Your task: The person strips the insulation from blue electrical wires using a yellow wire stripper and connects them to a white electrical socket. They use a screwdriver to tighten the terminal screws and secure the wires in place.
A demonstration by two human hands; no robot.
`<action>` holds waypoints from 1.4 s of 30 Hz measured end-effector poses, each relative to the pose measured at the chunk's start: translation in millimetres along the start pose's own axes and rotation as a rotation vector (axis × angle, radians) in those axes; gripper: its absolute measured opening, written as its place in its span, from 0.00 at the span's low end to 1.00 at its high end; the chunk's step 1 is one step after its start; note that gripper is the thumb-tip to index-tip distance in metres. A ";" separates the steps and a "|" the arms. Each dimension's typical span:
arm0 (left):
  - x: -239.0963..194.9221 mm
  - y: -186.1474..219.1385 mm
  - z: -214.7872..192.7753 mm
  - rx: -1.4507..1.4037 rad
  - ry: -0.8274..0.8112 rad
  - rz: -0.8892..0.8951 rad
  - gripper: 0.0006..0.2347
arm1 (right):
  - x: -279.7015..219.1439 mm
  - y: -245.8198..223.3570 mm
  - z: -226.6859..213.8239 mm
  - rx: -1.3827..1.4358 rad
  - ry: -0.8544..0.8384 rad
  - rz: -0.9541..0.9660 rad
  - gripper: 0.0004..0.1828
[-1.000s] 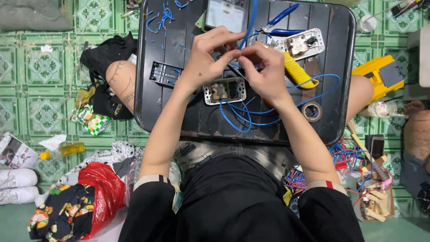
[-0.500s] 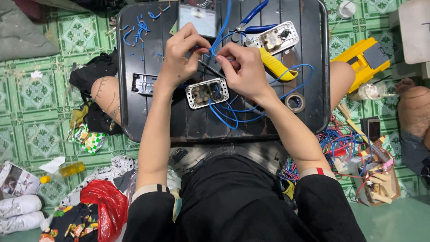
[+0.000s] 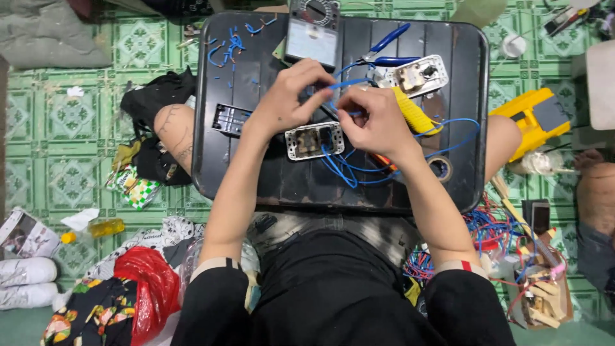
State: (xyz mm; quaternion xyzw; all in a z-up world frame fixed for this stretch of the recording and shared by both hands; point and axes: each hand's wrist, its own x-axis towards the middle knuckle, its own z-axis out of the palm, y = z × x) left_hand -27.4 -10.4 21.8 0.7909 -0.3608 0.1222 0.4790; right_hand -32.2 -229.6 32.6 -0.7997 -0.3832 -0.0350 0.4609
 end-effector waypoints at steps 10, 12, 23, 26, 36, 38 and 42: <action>3.3 15.3 17.4 -0.218 0.163 -0.185 0.03 | 4.6 -16.4 13.8 0.305 0.099 0.475 0.05; 3.0 15.1 15.2 -0.126 0.211 -0.044 0.01 | 1.5 -8.6 14.9 0.334 0.110 0.498 0.07; 1.6 -10.3 -1.0 0.054 0.170 0.280 0.09 | -1.4 7.8 19.4 0.190 0.110 0.215 0.12; 1.3 -25.4 -9.2 0.171 0.209 0.324 0.09 | -1.5 7.3 13.4 0.200 0.110 0.229 0.12; -13.6 -44.9 -33.0 0.538 0.329 0.171 0.09 | -13.3 18.2 -11.7 0.283 0.037 0.115 0.13; -14.4 -29.0 -27.4 0.473 0.249 0.134 0.07 | -5.4 3.0 -14.3 0.250 0.006 0.093 0.12; -10.3 -19.7 -11.3 0.387 0.123 0.232 0.06 | 4.5 -13.3 -7.3 0.300 -0.167 0.264 0.22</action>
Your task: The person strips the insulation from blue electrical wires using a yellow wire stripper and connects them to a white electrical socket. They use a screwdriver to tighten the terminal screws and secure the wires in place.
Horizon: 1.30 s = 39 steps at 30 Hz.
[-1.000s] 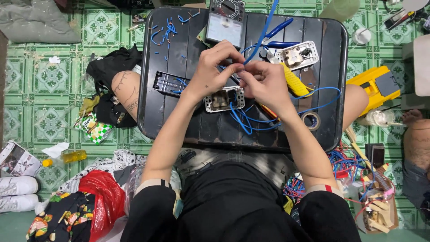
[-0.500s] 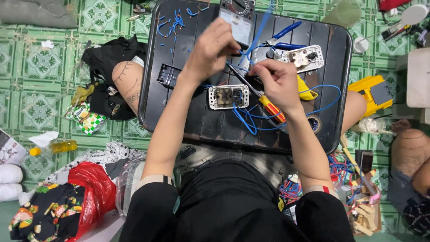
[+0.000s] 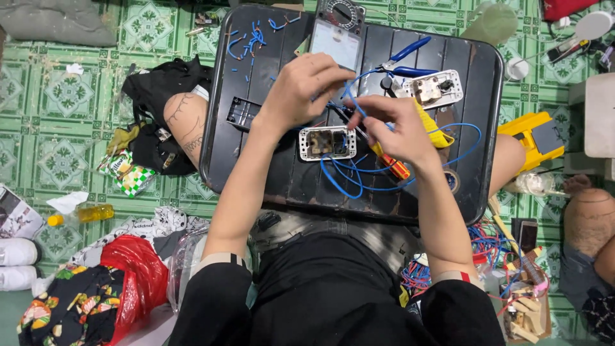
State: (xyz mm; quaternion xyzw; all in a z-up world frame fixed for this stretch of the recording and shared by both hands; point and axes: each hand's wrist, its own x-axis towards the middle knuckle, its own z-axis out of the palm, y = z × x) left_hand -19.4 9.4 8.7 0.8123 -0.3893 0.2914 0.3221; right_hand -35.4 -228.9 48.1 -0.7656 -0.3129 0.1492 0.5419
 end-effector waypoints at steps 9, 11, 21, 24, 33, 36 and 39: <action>15.8 29.2 10.5 -0.356 0.211 -0.056 0.09 | 6.1 39.5 20.5 0.298 0.176 -0.125 0.08; 17.1 27.8 0.2 -0.453 0.195 -0.101 0.09 | 8.5 30.0 14.6 0.138 0.204 -0.256 0.07; 10.3 25.1 -11.7 -0.662 -0.080 -0.561 0.06 | 10.6 27.9 10.6 -0.634 0.251 -0.535 0.06; 13.9 26.0 -11.1 -0.597 -0.058 -0.409 0.06 | 8.7 36.8 6.6 -0.665 0.274 -0.521 0.05; 8.9 25.2 -0.1 -0.498 -0.025 -0.320 0.04 | 13.9 51.1 24.4 -0.201 0.310 -0.278 0.04; 1.2 14.0 19.1 -0.384 0.045 -0.240 0.04 | 14.2 23.7 18.9 -0.080 0.330 -0.290 0.03; 8.2 12.5 18.3 -0.257 0.101 -0.125 0.04 | 11.6 33.7 24.9 -0.118 0.362 -0.295 0.05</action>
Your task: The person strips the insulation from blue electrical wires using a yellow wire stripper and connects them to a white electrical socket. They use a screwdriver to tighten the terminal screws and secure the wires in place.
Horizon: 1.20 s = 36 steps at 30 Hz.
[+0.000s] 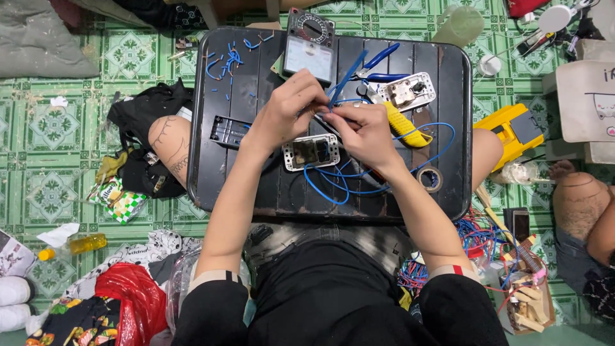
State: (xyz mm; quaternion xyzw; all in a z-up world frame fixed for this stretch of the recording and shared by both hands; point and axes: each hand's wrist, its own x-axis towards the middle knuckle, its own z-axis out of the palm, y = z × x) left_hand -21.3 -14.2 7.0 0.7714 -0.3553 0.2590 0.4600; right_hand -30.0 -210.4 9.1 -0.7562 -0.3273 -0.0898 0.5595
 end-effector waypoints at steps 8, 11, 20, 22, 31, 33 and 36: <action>4.1 -14.4 -24.3 0.402 0.075 0.173 0.07 | -4.0 -16.9 -14.4 -0.171 0.025 -0.061 0.06; 2.6 -18.5 -32.1 0.479 0.141 0.130 0.06 | -4.5 -17.0 -21.5 -0.157 0.017 -0.057 0.06; -4.3 -37.8 -23.2 0.614 0.222 0.022 0.10 | -9.5 -27.8 -60.4 -0.200 -0.028 -0.009 0.09; -4.2 -34.3 -31.5 0.621 0.238 0.053 0.10 | -13.0 -29.3 -69.8 -0.209 -0.036 0.010 0.09; -15.1 -44.0 -43.4 0.615 0.317 -0.020 0.11 | -19.3 -14.6 -89.7 -0.125 -0.075 -0.035 0.08; -16.5 -47.4 -42.4 0.672 0.326 -0.055 0.08 | -18.8 -14.7 -88.4 -0.135 -0.054 -0.007 0.09; -19.5 -54.2 -41.1 0.727 0.331 -0.079 0.09 | -18.1 -8.0 -96.4 -0.177 -0.093 -0.058 0.09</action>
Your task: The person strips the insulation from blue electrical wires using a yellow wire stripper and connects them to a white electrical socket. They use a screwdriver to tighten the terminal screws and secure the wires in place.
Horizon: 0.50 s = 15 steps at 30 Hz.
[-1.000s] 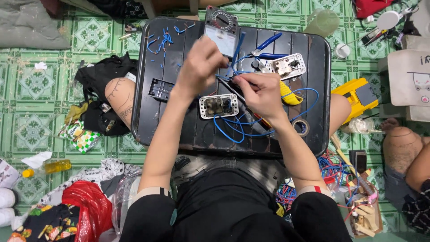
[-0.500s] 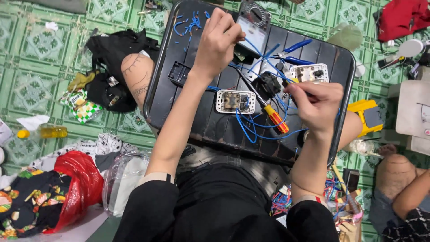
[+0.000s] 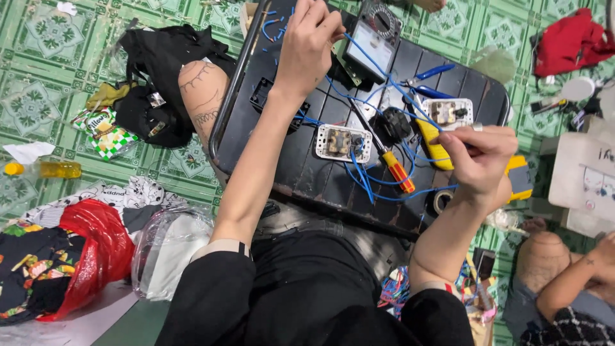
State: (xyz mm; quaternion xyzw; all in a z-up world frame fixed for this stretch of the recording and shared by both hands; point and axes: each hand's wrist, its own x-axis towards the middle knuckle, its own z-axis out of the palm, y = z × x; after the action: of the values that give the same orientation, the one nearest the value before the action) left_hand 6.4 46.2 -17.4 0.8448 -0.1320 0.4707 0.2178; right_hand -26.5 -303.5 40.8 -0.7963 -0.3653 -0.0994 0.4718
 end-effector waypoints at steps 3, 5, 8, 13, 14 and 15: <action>-16.6 -39.6 -15.6 -0.056 0.028 -0.270 0.06 | -14.2 23.7 -35.3 0.122 0.135 -0.076 0.12; -7.7 -26.5 -25.4 -0.179 0.027 -0.208 0.03 | -10.3 35.1 -26.1 -0.011 0.120 -0.018 0.12; 6.9 -5.4 -30.5 -0.402 -0.031 -0.104 0.03 | 2.1 21.4 -4.8 -0.072 0.028 0.084 0.13; 14.3 23.8 -33.3 -0.657 -0.199 -0.085 0.13 | 26.9 -2.0 12.6 0.111 -0.118 0.416 0.12; 18.7 30.2 -36.5 -0.647 -0.158 -0.059 0.10 | 25.5 9.8 16.4 0.100 -0.066 0.440 0.13; 23.8 37.4 -37.8 -0.645 -0.120 -0.032 0.07 | 22.5 21.1 18.3 0.085 -0.010 0.468 0.14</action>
State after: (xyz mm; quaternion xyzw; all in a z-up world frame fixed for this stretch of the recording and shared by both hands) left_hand -25.0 31.8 29.5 0.7605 -0.2734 0.3507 0.4732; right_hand 0.4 -283.6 28.0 -0.8393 -0.1767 0.0319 0.5132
